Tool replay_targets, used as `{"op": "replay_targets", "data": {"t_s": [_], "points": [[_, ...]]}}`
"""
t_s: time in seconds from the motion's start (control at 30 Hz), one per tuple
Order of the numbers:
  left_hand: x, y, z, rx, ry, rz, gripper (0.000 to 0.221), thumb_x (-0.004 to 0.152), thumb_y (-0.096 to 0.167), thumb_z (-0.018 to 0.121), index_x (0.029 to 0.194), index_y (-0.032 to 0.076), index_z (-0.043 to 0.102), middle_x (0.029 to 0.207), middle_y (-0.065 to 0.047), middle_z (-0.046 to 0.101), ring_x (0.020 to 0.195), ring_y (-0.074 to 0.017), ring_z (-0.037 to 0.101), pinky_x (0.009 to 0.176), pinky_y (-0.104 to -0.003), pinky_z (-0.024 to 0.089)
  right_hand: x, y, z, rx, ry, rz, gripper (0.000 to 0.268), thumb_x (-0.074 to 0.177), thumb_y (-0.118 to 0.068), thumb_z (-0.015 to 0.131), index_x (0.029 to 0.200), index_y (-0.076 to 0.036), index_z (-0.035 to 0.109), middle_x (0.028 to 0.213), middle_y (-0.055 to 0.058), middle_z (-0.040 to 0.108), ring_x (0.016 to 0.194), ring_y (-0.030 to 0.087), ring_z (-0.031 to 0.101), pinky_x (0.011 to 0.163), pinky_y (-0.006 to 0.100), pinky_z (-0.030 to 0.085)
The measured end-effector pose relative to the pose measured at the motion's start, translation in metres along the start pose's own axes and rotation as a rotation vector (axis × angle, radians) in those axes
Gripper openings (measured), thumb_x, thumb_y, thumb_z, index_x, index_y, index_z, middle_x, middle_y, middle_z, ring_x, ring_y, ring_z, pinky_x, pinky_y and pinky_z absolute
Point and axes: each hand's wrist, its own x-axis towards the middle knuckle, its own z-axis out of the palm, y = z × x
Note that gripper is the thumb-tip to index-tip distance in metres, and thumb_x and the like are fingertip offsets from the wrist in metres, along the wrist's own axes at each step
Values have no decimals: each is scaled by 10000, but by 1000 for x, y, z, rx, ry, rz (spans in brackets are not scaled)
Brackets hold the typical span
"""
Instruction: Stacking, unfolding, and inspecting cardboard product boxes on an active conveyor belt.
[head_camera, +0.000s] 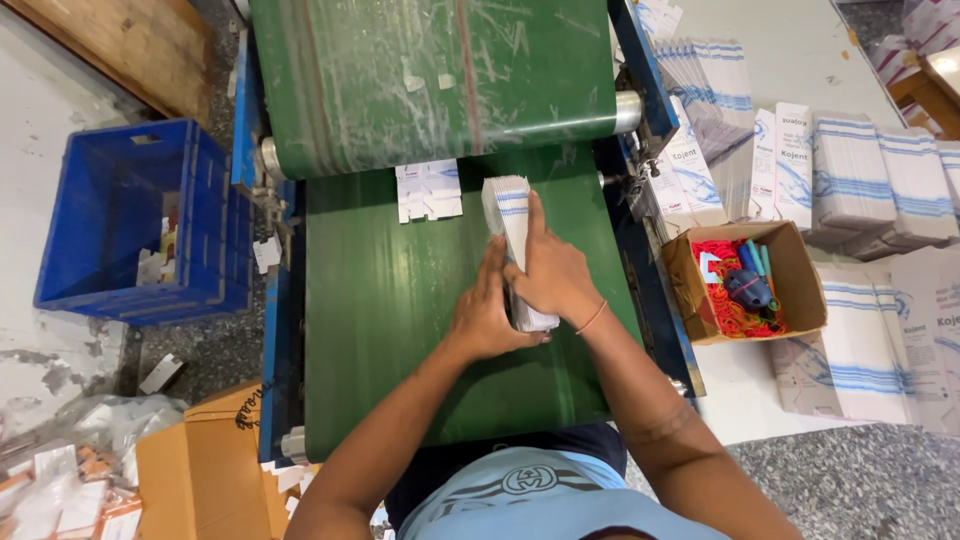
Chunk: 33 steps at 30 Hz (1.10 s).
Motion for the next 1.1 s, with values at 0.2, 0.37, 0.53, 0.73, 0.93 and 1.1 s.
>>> {"op": "replay_targets", "data": {"t_s": [0.2, 0.37, 0.53, 0.73, 0.93, 1.1], "points": [[-5, 6, -1, -6, -9, -27, 1560, 542, 566, 952, 1610, -5, -32, 1681, -279, 157, 1463, -444, 406, 1074, -475, 487, -6, -1, -2, 12, 5, -9, 1140, 716, -285, 673, 1585, 46, 15, 1279, 350, 603, 1056, 511, 649, 902, 541, 532], [-9, 10, -5, -61, -82, -103, 1543, 554, 575, 925, 1618, -8, -28, 1706, -279, 146, 1416, -431, 454, 1064, -475, 497, -11, -6, -4, 24, -3, 1, 1118, 747, -293, 674, 1590, 39, 18, 1305, 340, 596, 1049, 522, 643, 894, 554, 523], [-12, 11, -5, -40, -41, -58, 1530, 549, 555, 952, 1597, -44, 12, 1660, -313, 156, 1445, -483, 412, 1063, -487, 485, -14, -9, -5, 2, -33, 15, 1125, 732, -274, 673, 1591, 39, 16, 1272, 357, 601, 1038, 521, 648, 894, 549, 527], [-19, 8, -4, -93, -76, -69, 1524, 571, 547, 933, 1608, -50, -9, 1692, -304, 128, 1424, -452, 441, 1079, -471, 487, -18, -16, -7, 7, -37, 5, 1130, 715, -261, 673, 1574, 71, 18, 1300, 377, 578, 1008, 534, 652, 876, 555, 529], [-22, 17, -9, -117, -87, -79, 1526, 559, 520, 957, 1604, -45, -1, 1678, -299, 133, 1426, -452, 441, 1082, -459, 489, -23, -14, -6, 31, -20, -33, 1118, 702, -244, 666, 1560, 92, 33, 1332, 403, 544, 1001, 540, 653, 869, 547, 536], [-28, 17, -3, -97, -65, -66, 1516, 563, 514, 957, 1603, -46, 7, 1682, -303, 136, 1436, -451, 438, 1065, -451, 500, -28, -17, -9, 27, -38, -1, 1113, 708, -243, 655, 1572, 84, 34, 1306, 386, 570, 1002, 531, 658, 879, 543, 537]]}}
